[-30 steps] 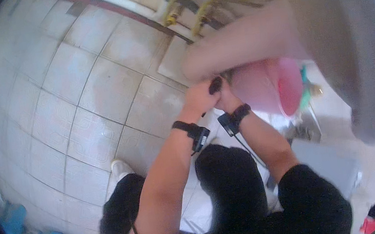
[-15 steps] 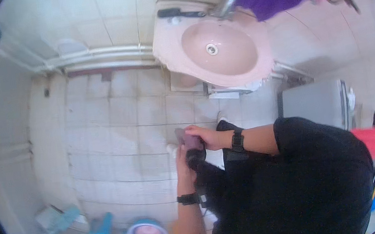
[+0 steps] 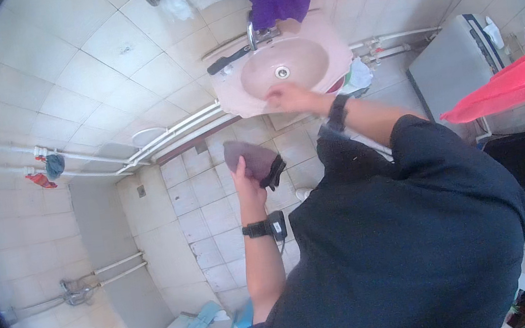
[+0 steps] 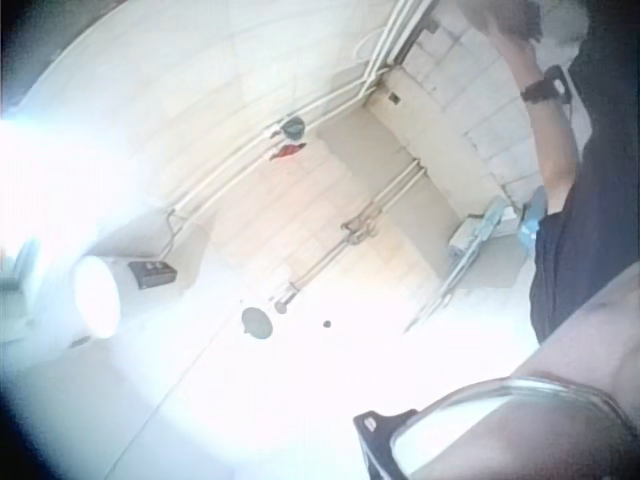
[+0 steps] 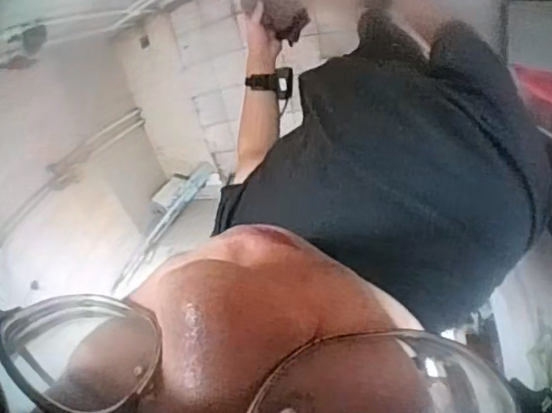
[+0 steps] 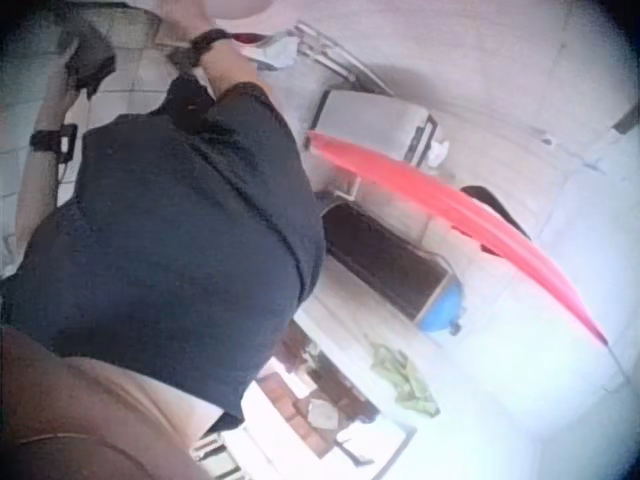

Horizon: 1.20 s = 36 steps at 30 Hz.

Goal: The person wipes the wall and floor behind the toilet and under the sink with a cloth, and then rinses the cloth in the sink.

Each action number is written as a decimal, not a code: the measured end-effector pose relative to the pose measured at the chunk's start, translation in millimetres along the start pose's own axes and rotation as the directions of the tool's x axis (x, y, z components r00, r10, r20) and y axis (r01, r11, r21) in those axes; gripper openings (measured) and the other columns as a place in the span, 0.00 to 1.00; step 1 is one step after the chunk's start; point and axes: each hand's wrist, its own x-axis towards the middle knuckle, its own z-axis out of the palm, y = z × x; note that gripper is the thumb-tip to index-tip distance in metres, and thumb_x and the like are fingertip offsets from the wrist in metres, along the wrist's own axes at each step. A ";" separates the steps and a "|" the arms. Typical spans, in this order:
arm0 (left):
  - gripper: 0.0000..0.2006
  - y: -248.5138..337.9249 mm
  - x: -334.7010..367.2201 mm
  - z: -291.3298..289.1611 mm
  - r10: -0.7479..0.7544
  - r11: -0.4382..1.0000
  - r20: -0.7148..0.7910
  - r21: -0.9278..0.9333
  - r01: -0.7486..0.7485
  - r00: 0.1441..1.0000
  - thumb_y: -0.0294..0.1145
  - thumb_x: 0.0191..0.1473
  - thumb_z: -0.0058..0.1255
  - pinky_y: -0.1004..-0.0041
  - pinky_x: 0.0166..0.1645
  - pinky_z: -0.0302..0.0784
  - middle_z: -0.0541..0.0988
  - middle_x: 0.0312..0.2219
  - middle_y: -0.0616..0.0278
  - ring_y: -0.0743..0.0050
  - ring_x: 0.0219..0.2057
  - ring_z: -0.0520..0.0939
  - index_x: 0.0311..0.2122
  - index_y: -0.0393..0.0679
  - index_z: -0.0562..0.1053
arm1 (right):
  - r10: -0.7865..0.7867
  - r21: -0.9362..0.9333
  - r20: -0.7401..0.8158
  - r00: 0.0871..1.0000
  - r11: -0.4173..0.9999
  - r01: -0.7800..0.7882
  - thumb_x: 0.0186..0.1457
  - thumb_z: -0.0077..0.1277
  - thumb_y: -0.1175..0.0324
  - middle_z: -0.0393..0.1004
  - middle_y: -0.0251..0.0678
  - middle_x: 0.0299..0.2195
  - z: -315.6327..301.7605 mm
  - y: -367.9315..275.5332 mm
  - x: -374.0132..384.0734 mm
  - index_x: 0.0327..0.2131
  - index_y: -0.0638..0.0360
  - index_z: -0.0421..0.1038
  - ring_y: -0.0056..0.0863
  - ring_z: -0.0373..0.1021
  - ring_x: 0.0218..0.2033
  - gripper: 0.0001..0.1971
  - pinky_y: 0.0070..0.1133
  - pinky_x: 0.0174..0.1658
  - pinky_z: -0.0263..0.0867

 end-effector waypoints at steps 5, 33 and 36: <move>0.21 24.3 26.4 21.9 0.009 0.994 0.102 0.111 -0.021 0.995 0.33 0.58 0.50 0.60 0.56 0.70 0.75 0.48 0.57 0.61 0.51 0.76 0.55 0.38 0.66 | 0.279 0.178 -0.019 0.960 0.946 -0.272 0.56 0.48 0.59 0.78 0.49 0.32 -71.3 50.2 6.7 0.34 0.64 0.77 0.40 0.75 0.35 0.16 0.31 0.42 0.70; 0.24 -43.5 294.2 128.1 0.185 0.470 -0.174 0.880 0.068 0.967 0.20 0.42 0.64 0.68 0.36 0.79 0.79 0.36 0.58 0.70 0.34 0.80 0.48 0.38 0.71 | 0.213 -0.363 0.185 0.959 0.922 -0.135 0.55 0.47 0.58 0.71 0.47 0.51 -24.3 276.3 268.4 0.53 0.53 0.70 0.45 0.66 0.55 0.23 0.34 0.58 0.62; 0.16 -50.7 305.2 139.3 0.215 0.502 -0.143 0.865 0.016 0.966 0.21 0.42 0.64 0.71 0.36 0.77 0.81 0.30 0.61 0.73 0.31 0.80 0.39 0.36 0.76 | 0.154 -0.323 0.217 0.964 0.943 -0.078 0.54 0.49 0.58 0.71 0.48 0.52 -57.4 251.6 271.5 0.53 0.55 0.69 0.45 0.66 0.55 0.24 0.34 0.58 0.61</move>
